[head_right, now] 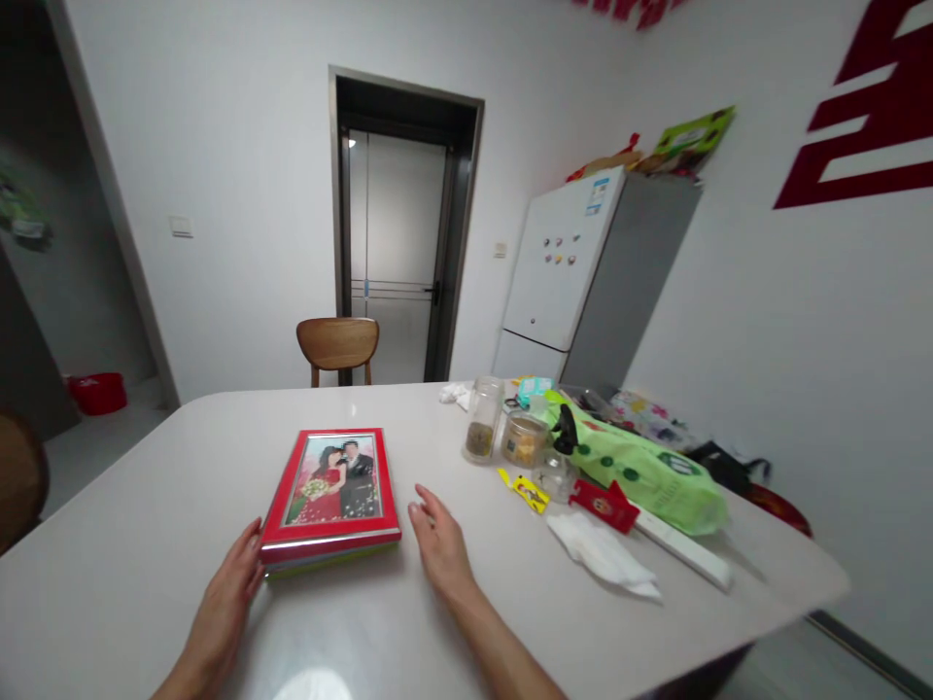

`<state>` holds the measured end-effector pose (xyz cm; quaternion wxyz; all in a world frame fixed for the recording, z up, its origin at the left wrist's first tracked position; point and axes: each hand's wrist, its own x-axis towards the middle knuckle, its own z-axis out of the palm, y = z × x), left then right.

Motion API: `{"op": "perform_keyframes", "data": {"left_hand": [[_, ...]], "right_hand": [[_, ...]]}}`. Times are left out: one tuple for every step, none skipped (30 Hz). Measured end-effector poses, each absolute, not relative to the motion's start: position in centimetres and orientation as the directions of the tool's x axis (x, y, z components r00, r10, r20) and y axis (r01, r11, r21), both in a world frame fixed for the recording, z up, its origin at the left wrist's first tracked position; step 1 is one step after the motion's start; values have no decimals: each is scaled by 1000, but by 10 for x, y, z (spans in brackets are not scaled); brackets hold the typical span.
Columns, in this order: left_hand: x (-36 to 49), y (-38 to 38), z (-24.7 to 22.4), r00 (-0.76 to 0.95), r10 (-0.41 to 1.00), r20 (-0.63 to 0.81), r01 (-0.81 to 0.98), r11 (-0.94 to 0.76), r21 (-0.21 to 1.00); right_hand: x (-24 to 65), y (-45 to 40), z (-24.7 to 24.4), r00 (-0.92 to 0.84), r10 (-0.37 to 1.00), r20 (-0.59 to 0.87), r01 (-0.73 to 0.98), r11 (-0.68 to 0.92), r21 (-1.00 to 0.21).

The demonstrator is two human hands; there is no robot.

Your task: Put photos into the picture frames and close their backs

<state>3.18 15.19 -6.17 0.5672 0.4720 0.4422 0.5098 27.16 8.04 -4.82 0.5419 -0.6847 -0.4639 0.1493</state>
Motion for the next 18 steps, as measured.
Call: {"op": "perform_keyframes", "data": {"left_hand": [[31,153,-62,86,995,-57,-203,73,977],[31,154,-62,87,992,-90,-234,109,966],[30,154,-63,90,989,-114,-252,133,959],[31,154,-63,91,988,-125,-258,144,955],[31,154,-62,91,988,-123,-256,142,956],[32,153,-62,87,989,-115,-251,134,959],[32,153,-62,81,991,-107,-245,124,962],[33,152,-62,72,992,-101,-237,116,965],[34,151,-61,61,993,-98,-229,110,967],[35,151,-61,50,994,-100,-223,108,969],[36,150,-60,39,994,-102,-217,108,970],[37,150,-60,25,995,-101,-214,104,971],[37,149,-60,11,995,-98,-211,98,972],[38,149,-60,-4,995,-95,-209,92,974],[38,149,-60,-15,996,-88,-206,83,975],[38,148,-60,-19,997,-80,-197,75,978],[38,148,-61,-18,997,-69,-184,64,981],[38,147,-62,-18,998,-58,-169,54,984]], "right_hand": [[293,65,-43,524,763,377,611,-29,-791],[318,48,-39,528,717,456,727,-105,-678],[345,30,-38,546,662,513,793,-213,-571],[373,11,-39,572,613,545,814,-342,-470],[399,-7,-42,595,576,560,803,-453,-387],[421,-22,-47,614,568,548,783,-525,-333],[439,-35,-54,619,605,500,780,-544,-307],[452,-44,-61,601,668,439,799,-519,-304],[459,-50,-65,589,701,401,808,-500,-312],[460,-52,-67,591,716,371,803,-482,-349],[456,-52,-65,607,716,344,782,-464,-415],[448,-50,-59,636,702,319,742,-444,-503],[436,-48,-49,671,694,262,669,-414,-617],[421,-47,-37,656,733,183,583,-338,-739],[405,-48,-25,623,773,118,486,-264,-834],[389,-52,-15,578,813,64,388,-206,-898],[373,-58,-7,505,863,29,305,-147,-941],[358,-67,-3,422,906,18,217,-81,-973]]}}
